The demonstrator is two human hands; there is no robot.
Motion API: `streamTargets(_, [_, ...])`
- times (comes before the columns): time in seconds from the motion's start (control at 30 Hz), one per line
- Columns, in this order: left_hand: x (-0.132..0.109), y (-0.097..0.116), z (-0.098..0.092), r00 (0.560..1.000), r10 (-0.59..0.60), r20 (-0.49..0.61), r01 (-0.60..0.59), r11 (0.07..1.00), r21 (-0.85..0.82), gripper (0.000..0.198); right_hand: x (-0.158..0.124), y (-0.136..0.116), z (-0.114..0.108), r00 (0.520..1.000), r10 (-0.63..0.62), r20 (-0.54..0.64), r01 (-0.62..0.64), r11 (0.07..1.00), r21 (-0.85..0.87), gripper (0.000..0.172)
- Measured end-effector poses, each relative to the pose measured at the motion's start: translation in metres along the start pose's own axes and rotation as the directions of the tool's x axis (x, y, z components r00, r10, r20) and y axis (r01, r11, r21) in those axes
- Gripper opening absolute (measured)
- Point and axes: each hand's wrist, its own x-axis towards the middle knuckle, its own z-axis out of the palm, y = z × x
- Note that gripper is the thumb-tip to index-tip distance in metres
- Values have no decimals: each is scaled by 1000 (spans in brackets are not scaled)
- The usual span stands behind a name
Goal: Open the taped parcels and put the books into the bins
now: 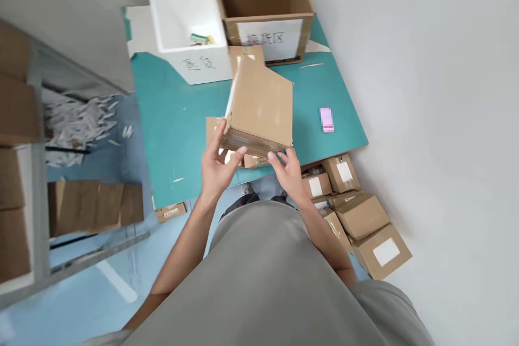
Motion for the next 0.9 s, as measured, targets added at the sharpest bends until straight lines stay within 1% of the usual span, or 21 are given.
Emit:
streamTargets(0.07, [-4,-5,-47,992,51,-119,-38,993,109,83,10,-1,45,991,5,136,-9,1000,28,60])
streamTargets(0.13, [-9,-9,-93,969,108,-221,-51,967,248,86,17,2,90,962,35,269,-50,998,46,69])
streamTargets(0.23, [-19,-22,-155,936,152,-317,1,901,433,91,21,16,154,886,105,451,-146,988,57,76])
streamTargets(0.3, [-25,-38,-188,928,144,-344,57,856,514,87,22,33,189,832,169,528,-223,974,39,79])
streamTargets(0.37, [-30,-61,-212,928,130,-348,97,820,565,77,23,55,216,792,245,559,-301,954,8,81])
streamTargets(0.4, [-32,-74,-220,933,120,-340,107,809,579,71,23,67,226,776,283,564,-339,941,-6,81])
streamTargets(0.43, [-34,-88,-226,939,108,-327,111,804,584,66,22,80,235,761,320,564,-376,927,-18,81])
streamTargets(0.5, [-38,-114,-231,957,79,-279,102,809,578,58,20,104,245,741,395,543,-445,895,-44,74])
streamTargets(0.57, [-43,-136,-229,974,54,-222,82,823,562,55,17,124,246,730,479,488,-502,860,-93,64])
streamTargets(0.63, [-52,-155,-223,985,22,-169,75,833,548,54,13,138,236,709,560,429,-543,821,-175,54])
streamTargets(0.7, [-64,-171,-215,993,-19,-120,82,834,545,50,9,144,215,678,621,395,-561,783,-268,49])
streamTargets(0.73, [-71,-178,-211,995,-39,-97,86,831,549,46,8,144,201,671,630,390,-552,776,-305,49])
streamTargets(0.77, [-79,-184,-206,996,-56,-73,87,827,556,41,7,142,184,679,625,386,-530,780,-331,49])
streamTargets(0.8, [-87,-190,-201,997,-67,-47,82,823,563,35,6,139,166,706,597,381,-491,800,-344,51])
streamTargets(0.83, [-94,-195,-196,997,-71,-16,68,821,566,29,7,134,147,751,552,363,-439,828,-350,52])
streamTargets(0.87, [-100,-200,-190,997,-73,16,51,822,567,25,9,129,128,811,494,314,-381,853,-357,55])
streamTargets(0.9, [-105,-204,-185,996,-74,41,38,824,565,24,12,124,108,881,416,226,-316,872,-374,57])
